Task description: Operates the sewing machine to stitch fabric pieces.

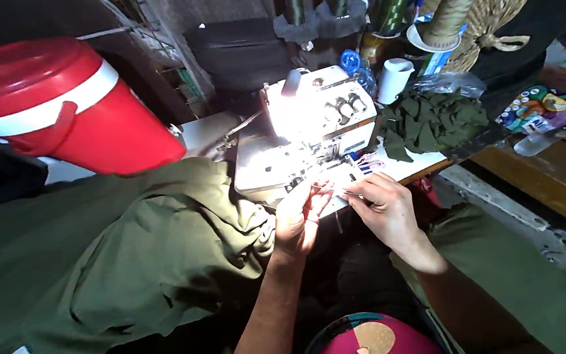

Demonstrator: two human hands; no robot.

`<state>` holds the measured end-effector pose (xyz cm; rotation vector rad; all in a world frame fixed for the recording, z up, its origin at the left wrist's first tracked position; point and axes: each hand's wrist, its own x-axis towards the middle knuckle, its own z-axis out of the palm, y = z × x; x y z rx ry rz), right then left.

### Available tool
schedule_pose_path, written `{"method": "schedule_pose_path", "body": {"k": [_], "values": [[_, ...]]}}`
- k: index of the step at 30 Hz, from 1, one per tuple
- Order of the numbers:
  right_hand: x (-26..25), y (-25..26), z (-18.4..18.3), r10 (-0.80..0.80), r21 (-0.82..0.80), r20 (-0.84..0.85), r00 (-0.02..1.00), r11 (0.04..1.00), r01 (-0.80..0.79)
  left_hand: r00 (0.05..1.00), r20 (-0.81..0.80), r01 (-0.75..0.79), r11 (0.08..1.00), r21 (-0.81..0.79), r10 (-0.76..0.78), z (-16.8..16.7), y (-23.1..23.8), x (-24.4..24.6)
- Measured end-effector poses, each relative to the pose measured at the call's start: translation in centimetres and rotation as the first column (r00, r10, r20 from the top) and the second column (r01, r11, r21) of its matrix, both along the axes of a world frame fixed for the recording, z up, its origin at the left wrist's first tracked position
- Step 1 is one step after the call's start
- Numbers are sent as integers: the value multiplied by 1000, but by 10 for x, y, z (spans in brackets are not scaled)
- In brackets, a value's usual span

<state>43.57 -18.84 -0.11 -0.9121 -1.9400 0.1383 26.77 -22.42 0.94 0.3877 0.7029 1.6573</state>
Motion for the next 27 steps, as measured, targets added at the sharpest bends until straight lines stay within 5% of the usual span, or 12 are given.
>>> {"method": "schedule_pose_path", "body": {"k": [6,9,11,13,17,21,25,27], "values": [[-1,4,-3,-9,19,43,999,1000,8,1000,-7,1,1000,-6,-1,-2,-1,0],[1,14,-5,17,-87,-68,998,996,-23,980,-195,28,999,-17,-30,3,-3,-10],[3,27,-6,13,-164,-154,988,986,-38,830,-557,18,999,-38,-36,13,-9,-24],[3,43,-5,-6,-215,-205,979,976,-40,506,-858,-46,996,77,90,24,-18,-43],[-7,67,3,-40,-267,-243,969,963,-27,233,-918,-118,946,301,321,52,-24,-80],[-35,85,0,-114,-319,-137,984,946,65,-74,-895,-174,878,446,439,46,23,-106],[-58,94,-2,-153,-453,-60,986,885,109,-187,-941,-196,928,317,282,21,71,-109],[-66,95,-3,-155,-481,-46,987,869,115,-49,-984,-265,948,179,172,23,91,-97]]}}
